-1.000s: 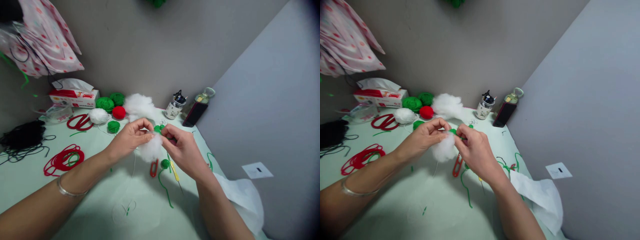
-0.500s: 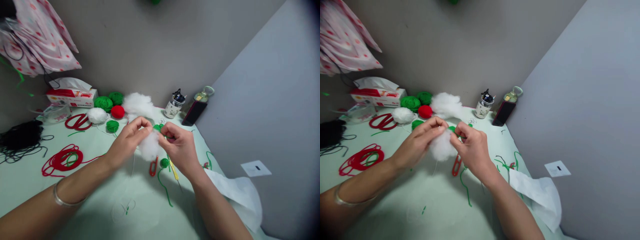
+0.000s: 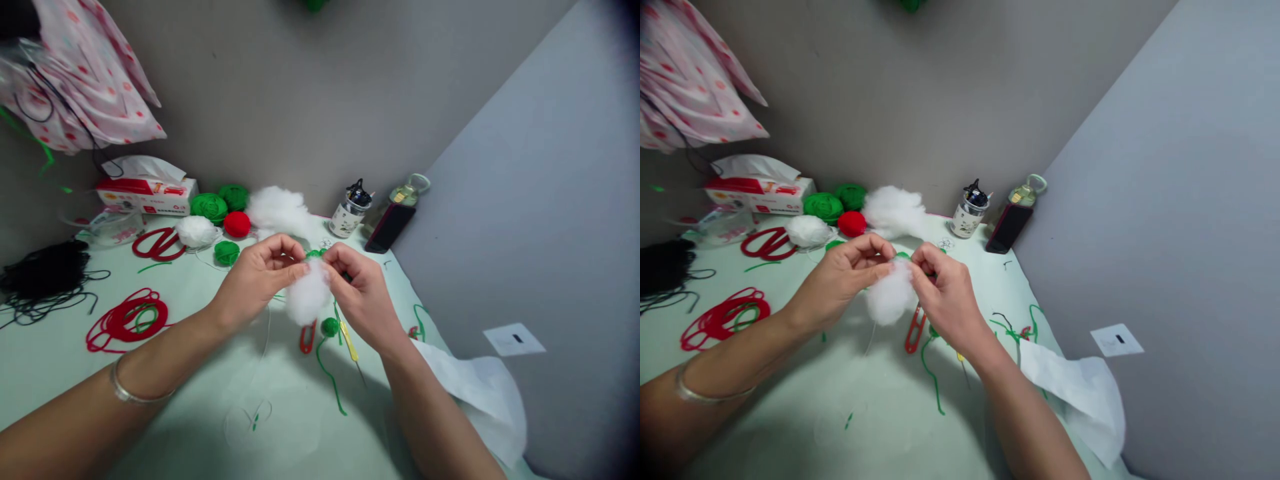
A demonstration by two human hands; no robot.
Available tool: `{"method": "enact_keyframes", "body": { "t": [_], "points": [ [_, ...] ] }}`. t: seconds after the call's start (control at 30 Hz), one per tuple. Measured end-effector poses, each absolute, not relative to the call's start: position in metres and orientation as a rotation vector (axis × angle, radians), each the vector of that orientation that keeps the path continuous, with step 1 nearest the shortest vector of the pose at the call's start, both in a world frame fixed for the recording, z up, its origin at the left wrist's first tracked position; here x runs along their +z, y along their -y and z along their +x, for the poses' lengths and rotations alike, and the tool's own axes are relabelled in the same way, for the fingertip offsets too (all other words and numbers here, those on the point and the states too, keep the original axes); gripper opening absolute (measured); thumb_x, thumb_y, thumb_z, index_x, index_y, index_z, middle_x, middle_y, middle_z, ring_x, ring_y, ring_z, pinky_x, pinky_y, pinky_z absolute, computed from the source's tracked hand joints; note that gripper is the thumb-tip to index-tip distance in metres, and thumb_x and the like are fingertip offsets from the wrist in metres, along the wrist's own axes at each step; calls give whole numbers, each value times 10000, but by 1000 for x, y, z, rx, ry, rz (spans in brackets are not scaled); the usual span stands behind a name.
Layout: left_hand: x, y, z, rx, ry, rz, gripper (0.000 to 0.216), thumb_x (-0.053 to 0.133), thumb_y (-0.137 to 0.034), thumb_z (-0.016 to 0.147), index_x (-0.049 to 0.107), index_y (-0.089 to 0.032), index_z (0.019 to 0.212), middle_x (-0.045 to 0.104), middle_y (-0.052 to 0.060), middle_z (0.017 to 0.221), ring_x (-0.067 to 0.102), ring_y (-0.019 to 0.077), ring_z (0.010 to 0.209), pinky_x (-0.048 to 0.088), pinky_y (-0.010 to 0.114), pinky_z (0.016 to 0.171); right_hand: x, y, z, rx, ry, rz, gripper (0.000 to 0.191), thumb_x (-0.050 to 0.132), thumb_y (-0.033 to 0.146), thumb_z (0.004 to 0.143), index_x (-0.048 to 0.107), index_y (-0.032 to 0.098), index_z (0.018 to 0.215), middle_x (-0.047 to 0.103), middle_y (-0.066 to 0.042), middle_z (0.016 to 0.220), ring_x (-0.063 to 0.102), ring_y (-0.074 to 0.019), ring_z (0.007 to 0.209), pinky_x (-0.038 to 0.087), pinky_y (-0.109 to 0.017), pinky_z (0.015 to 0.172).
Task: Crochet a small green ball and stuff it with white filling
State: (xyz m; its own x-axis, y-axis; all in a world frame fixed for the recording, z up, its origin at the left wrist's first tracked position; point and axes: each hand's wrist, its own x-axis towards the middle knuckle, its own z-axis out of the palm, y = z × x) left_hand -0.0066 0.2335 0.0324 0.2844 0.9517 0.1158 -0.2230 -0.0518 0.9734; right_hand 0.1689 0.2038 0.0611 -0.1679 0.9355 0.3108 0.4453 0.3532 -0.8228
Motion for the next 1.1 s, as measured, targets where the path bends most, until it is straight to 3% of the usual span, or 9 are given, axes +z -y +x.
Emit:
{"method": "enact_keyframes", "body": {
  "t": [0.2,0.37,0.57,0.73,0.9,1.1],
  "points": [
    [32,-227,-1,1325,-958,1317,190,703,-217,708,523,-218,768,538,-63,725,510,95,642,427,221,576,67,-194,164,797,1898,-1247,202,585,283,967,500,230,792,392,72,684,332,-100,621,289,-260,563],
    [31,-225,-2,1150,-870,1246,241,704,-291,800,473,-254,857,507,-102,608,433,93,478,345,217,428,57,-201,161,724,1808,-1280,240,606,222,897,452,230,713,324,90,618,264,-93,582,220,-279,536],
    [38,-229,-8,1099,-747,1290,188,668,-345,935,547,-221,864,518,-72,683,472,79,562,373,198,505,52,-207,162,587,1729,-1322,251,603,186,816,420,228,648,304,96,584,239,-86,562,191,-290,537],
    [35,-235,-9,1068,-697,1279,261,791,-281,837,539,-213,853,544,-72,740,497,76,617,397,195,544,62,-205,168,719,1750,-1304,254,617,246,872,457,226,675,352,86,604,289,-93,579,223,-282,537],
    [28,-233,-3,1142,-816,1270,233,728,-243,793,496,-230,816,506,-83,678,445,79,549,354,200,481,72,-198,173,873,1940,-1256,83,520,181,926,541,228,861,415,61,723,369,-114,657,302,-269,586],
    [28,-228,2,1212,-962,1216,205,663,-213,762,463,-248,789,421,-104,605,360,79,475,299,215,428,62,-204,173,892,2023,-1175,109,496,132,886,539,232,883,377,63,721,338,-117,653,291,-270,598]
  ]
}}
